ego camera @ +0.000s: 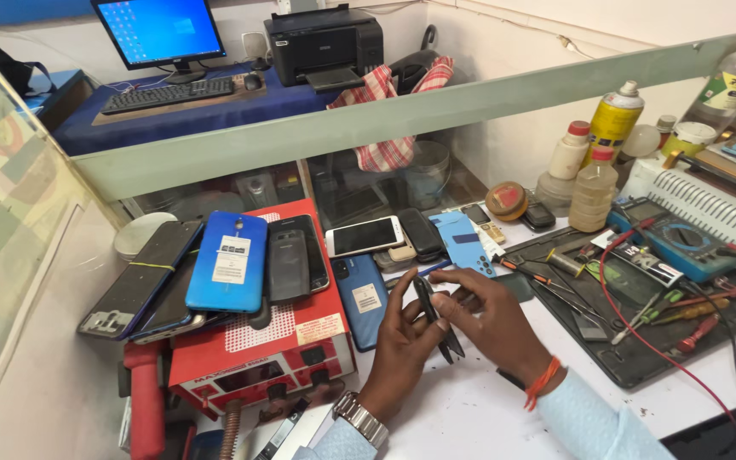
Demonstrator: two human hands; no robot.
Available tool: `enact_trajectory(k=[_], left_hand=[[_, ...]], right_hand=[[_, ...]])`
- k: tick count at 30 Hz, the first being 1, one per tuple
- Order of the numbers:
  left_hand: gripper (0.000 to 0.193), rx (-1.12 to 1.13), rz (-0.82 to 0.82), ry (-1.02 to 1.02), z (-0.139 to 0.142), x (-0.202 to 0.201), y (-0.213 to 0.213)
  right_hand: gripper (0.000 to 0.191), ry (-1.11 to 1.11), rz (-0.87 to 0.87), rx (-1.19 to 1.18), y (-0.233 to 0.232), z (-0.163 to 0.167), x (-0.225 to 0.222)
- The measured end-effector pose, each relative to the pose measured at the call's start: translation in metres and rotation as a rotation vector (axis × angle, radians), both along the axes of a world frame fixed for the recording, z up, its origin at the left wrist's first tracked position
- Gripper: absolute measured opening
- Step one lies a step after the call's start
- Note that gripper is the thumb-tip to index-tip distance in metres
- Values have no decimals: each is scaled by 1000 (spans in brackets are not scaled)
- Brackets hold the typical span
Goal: The person removes the back cover of a mobile phone, then uses a screwdriver to adjust components on the motherboard. They then use a multimeter to test electrical connections on the circuit board.
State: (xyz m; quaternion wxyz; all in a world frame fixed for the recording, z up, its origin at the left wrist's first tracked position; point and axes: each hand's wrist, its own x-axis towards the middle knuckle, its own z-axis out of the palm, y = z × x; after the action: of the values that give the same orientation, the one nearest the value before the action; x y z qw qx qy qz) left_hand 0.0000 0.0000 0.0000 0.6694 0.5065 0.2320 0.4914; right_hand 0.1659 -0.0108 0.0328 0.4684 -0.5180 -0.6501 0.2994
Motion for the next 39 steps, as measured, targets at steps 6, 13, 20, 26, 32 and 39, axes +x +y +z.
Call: enact_trajectory(k=[6, 13, 20, 26, 32, 39], left_hand=[[86, 130, 43, -109, -1, -3, 0], [82, 159, 63, 4, -3, -6, -5], [81, 126, 28, 51, 1, -8, -7], [81, 121, 19, 69, 3, -10, -6], [82, 109, -7, 23, 5, -10, -6], [82, 75, 2, -19, 6, -10, -5]], right_hand=[[52, -78, 275, -108, 27, 31, 8], [58, 130, 480, -71, 37, 17, 15], [55, 199, 514, -61, 40, -5, 20], [54, 124, 489, 33, 41, -9, 19], [53, 138, 467, 63, 41, -12, 14], [45, -70, 368, 254, 33, -7, 3]])
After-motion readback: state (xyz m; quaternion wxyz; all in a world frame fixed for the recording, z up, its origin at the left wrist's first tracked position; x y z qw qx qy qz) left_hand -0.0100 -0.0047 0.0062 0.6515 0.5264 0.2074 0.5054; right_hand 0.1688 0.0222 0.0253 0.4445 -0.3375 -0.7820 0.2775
